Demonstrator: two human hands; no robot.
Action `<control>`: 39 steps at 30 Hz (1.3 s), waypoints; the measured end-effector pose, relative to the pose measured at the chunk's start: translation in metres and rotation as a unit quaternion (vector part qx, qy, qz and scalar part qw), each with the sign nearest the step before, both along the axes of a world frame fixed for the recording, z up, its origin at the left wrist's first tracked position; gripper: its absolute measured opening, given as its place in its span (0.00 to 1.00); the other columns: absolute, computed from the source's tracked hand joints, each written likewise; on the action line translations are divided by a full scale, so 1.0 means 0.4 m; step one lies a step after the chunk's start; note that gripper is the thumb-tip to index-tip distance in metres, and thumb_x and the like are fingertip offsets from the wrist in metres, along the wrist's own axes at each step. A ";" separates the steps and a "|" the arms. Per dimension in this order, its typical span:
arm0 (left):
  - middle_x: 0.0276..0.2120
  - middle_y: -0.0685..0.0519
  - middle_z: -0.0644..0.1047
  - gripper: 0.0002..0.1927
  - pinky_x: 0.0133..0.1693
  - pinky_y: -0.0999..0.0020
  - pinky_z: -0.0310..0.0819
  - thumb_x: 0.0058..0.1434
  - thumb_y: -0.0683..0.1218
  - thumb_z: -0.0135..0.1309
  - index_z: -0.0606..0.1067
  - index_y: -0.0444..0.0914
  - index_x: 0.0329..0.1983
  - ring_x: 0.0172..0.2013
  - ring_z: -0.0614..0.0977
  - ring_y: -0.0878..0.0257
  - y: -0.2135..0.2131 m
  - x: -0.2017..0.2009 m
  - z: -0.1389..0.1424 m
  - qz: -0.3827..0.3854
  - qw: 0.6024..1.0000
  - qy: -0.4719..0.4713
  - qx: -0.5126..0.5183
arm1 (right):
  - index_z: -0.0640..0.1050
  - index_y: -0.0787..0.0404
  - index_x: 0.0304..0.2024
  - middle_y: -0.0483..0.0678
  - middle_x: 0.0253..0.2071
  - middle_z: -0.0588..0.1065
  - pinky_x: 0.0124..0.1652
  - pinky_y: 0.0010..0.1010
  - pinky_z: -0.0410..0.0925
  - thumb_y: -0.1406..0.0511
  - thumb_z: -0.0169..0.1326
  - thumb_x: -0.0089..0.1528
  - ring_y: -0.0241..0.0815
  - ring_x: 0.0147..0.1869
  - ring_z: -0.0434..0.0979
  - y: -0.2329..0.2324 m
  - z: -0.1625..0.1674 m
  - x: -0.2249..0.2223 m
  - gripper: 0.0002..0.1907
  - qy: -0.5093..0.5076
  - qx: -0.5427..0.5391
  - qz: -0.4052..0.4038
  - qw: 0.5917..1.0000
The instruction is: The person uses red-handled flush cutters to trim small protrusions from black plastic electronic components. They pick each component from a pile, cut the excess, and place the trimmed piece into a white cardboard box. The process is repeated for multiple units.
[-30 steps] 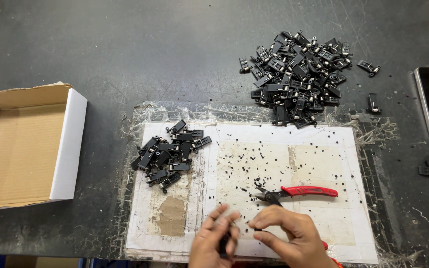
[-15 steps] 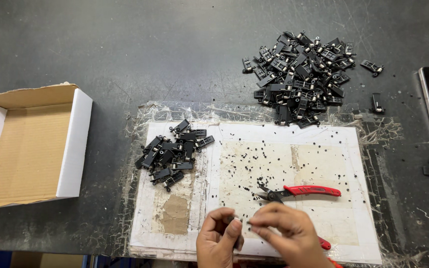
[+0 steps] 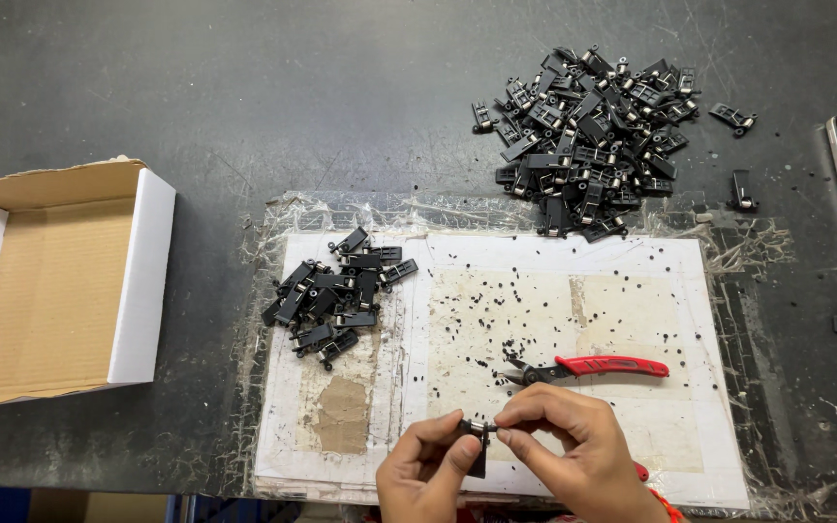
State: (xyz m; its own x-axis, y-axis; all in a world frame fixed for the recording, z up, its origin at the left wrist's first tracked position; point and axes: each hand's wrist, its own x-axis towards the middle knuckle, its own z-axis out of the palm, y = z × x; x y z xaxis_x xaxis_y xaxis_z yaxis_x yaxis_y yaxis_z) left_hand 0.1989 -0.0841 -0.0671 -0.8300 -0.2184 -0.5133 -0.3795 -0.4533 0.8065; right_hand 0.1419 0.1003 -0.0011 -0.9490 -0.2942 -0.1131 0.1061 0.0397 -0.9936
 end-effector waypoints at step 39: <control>0.43 0.52 0.82 0.11 0.43 0.64 0.82 0.52 0.31 0.62 0.82 0.39 0.34 0.44 0.87 0.60 -0.208 -0.106 0.151 -0.178 0.838 0.330 -0.397 | 0.81 0.65 0.44 0.46 0.35 0.78 0.38 0.27 0.74 0.66 0.54 0.65 0.34 0.36 0.78 -0.025 -0.002 -0.058 0.10 -0.043 0.070 0.123 0.989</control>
